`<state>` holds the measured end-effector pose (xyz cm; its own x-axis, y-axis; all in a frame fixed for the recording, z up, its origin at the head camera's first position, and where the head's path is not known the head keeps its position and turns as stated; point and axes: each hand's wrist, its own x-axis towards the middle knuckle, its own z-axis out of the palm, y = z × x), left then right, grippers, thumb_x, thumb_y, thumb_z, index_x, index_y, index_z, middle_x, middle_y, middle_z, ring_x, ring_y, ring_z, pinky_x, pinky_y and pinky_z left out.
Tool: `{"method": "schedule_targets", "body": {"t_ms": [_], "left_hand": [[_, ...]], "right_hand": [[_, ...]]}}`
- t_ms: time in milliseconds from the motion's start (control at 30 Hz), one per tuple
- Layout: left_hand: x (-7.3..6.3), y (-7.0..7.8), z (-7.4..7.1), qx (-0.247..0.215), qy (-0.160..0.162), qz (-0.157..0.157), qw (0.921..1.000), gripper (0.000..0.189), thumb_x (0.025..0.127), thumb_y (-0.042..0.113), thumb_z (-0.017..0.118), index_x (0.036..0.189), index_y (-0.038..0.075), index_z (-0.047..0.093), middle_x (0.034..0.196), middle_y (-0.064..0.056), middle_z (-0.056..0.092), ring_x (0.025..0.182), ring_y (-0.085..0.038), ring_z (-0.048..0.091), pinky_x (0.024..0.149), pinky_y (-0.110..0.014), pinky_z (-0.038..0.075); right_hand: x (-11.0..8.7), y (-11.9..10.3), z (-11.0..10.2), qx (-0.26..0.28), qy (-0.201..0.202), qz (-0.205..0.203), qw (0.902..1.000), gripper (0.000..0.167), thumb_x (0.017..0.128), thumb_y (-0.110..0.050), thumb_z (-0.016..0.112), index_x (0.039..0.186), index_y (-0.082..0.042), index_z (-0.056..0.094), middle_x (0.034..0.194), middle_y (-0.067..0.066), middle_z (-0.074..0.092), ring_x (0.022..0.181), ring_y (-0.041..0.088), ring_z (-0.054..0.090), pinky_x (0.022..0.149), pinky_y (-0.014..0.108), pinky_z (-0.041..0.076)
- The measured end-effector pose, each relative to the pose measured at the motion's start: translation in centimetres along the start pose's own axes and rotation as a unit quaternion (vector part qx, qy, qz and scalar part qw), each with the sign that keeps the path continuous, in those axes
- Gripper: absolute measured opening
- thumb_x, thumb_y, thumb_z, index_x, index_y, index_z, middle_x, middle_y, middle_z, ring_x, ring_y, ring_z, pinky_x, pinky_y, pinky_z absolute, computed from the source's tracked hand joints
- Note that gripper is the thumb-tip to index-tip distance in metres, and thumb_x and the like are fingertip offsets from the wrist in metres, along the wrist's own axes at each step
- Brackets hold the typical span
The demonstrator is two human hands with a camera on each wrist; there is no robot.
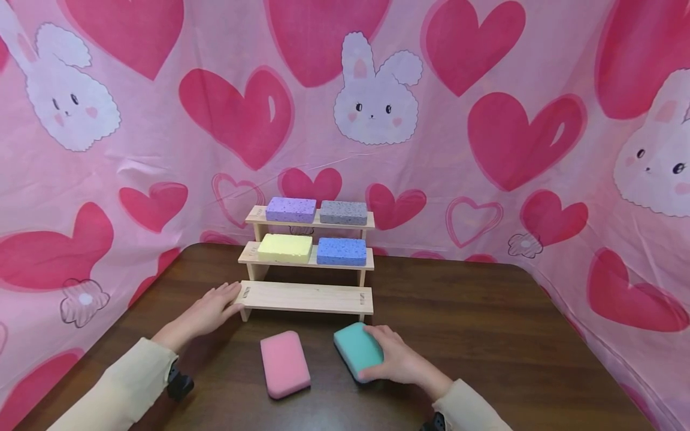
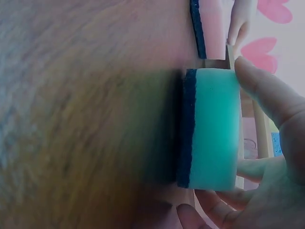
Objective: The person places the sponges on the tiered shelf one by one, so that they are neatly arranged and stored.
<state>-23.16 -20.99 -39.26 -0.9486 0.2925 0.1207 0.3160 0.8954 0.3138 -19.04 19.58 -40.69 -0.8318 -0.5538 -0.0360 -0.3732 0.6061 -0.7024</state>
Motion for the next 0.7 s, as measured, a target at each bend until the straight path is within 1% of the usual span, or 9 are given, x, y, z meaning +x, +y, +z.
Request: {"method": "schedule_targets", "body": {"t_ms": [167,400,700], "left_hand": [[0.02,-0.04,-0.01,-0.005,-0.004,-0.003,1.0,0.059,0.092,0.024,0.056,0.134,-0.011,0.036,0.137,-0.029,0.036,0.128,-0.045,0.027,0.104,-0.056,0.018],[0.04,-0.06,-0.08,-0.008,-0.01,-0.008,0.9999,0.059,0.092,0.025,0.056,0.135,-0.011,0.036,0.137,-0.028,0.036,0.129,-0.045,0.026,0.105,-0.055,0.017],[0.06,-0.11,-0.09,-0.006,-0.007,-0.005,0.9999,0.058,0.092,0.024,0.056,0.134,-0.011,0.036,0.137,-0.029,0.036,0.128,-0.045,0.027,0.104,-0.056,0.018]], "right_hand": [[-0.03,0.16,0.12,-0.001,-0.001,0.003,1.0,0.082,0.073,-0.035,0.077,0.138,-0.003,0.038,0.122,0.012,0.038,0.105,0.031,0.038,0.075,0.043,0.039],[-0.1,0.38,0.14,-0.017,0.006,-0.02,0.9996,0.078,0.072,-0.031,0.076,0.137,-0.005,0.041,0.116,0.008,0.041,0.103,0.029,0.038,0.074,0.041,0.039],[-0.19,0.5,-0.04,-0.029,0.018,-0.036,0.9988,0.068,0.073,-0.026,0.075,0.131,-0.006,0.046,0.121,0.011,0.045,0.101,0.029,0.041,0.072,0.042,0.04]]}}
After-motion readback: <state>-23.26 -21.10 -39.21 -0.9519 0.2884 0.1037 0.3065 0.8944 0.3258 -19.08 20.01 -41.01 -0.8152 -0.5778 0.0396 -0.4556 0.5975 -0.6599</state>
